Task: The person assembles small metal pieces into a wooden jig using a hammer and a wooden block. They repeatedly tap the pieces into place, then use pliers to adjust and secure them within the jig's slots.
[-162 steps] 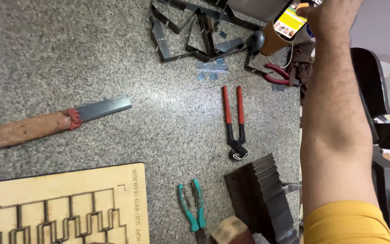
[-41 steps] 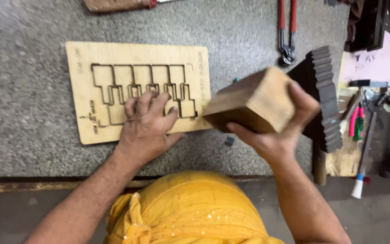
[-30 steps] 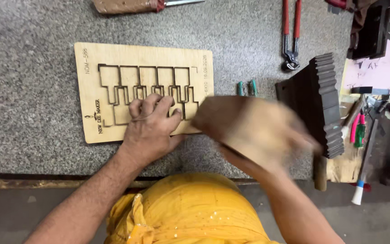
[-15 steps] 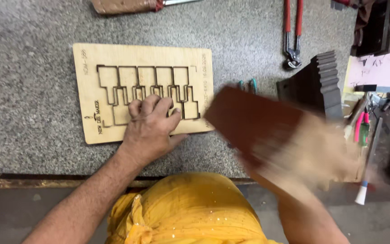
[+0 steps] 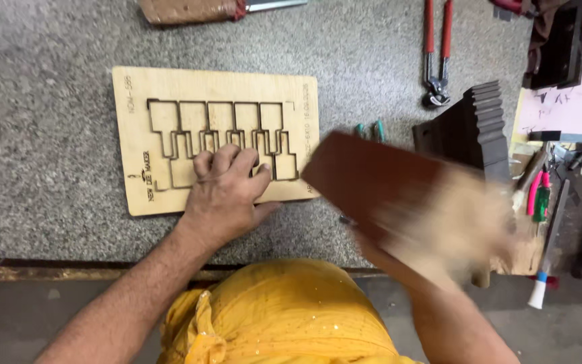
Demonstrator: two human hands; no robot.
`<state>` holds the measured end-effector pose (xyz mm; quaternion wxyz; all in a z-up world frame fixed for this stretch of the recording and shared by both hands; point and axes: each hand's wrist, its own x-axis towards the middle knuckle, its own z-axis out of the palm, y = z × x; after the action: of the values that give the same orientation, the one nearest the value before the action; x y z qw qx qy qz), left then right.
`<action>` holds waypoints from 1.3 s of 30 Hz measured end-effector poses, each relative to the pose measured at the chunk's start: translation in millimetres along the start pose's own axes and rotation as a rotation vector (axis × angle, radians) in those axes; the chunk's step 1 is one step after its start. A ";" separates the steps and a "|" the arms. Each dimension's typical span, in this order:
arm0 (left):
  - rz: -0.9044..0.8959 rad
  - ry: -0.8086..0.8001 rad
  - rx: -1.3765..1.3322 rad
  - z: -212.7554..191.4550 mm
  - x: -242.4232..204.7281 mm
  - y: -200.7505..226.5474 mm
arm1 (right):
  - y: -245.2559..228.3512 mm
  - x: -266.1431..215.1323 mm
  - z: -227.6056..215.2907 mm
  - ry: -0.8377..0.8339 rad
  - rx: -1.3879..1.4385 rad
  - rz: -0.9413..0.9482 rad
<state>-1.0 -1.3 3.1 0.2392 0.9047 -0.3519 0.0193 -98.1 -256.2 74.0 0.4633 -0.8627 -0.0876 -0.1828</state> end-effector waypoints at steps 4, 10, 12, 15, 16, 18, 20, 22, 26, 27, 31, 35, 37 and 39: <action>-0.008 -0.022 0.003 -5.6 1.8 -1.0 | 27.1 15.5 19.0 0.018 0.005 -0.102; 0.010 0.001 -0.056 0.2 -2.6 -0.6 | 24.9 27.4 -9.4 0.115 -0.185 -0.216; 0.044 0.051 -0.021 4.1 -5.4 -3.2 | 15.1 30.1 -29.8 0.116 -0.151 -0.117; 0.039 0.088 -0.004 15.1 -12.4 1.7 | 3.3 30.6 -63.6 0.064 -0.390 0.233; 0.032 0.103 0.005 16.7 -11.9 2.4 | 3.0 33.0 -70.2 0.042 -0.510 0.375; -0.011 0.129 -0.004 17.2 -16.7 8.3 | 8.9 39.6 -77.4 -0.122 -0.799 0.669; 0.000 0.139 -0.030 16.6 -19.9 9.5 | 14.7 40.1 -80.0 -0.228 -0.952 0.805; 0.059 0.131 -0.062 10.9 -25.3 2.3 | 20.9 39.3 -75.1 -0.277 -0.967 0.773; 0.280 0.001 -0.107 -12.0 -30.6 -30.7 | 20.6 26.8 -67.7 -0.169 -1.025 0.329; 0.294 -0.057 -0.096 -22.0 -31.7 -39.8 | 18.6 19.9 -62.3 -0.122 -1.047 0.153; 0.059 -0.401 0.116 -57.7 -38.3 -59.8 | 19.7 -9.4 -34.2 -0.274 -0.541 0.260; -0.186 -0.198 0.047 -74.7 -64.4 -73.5 | 33.3 -37.6 -13.6 -0.376 -0.423 0.272; -0.384 -0.064 -0.051 -67.4 -80.2 -70.2 | 39.6 -42.5 -5.1 -0.291 -0.421 0.207; -0.597 0.031 -0.131 -50.2 -91.0 -62.0 | 42.5 -46.7 -3.4 -0.252 -0.406 0.204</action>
<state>-22.6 117.8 3.1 0.2973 0.9504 -0.0675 -0.0608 -128.1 -281.7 24.5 0.2822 -0.9583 -0.0185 -0.0400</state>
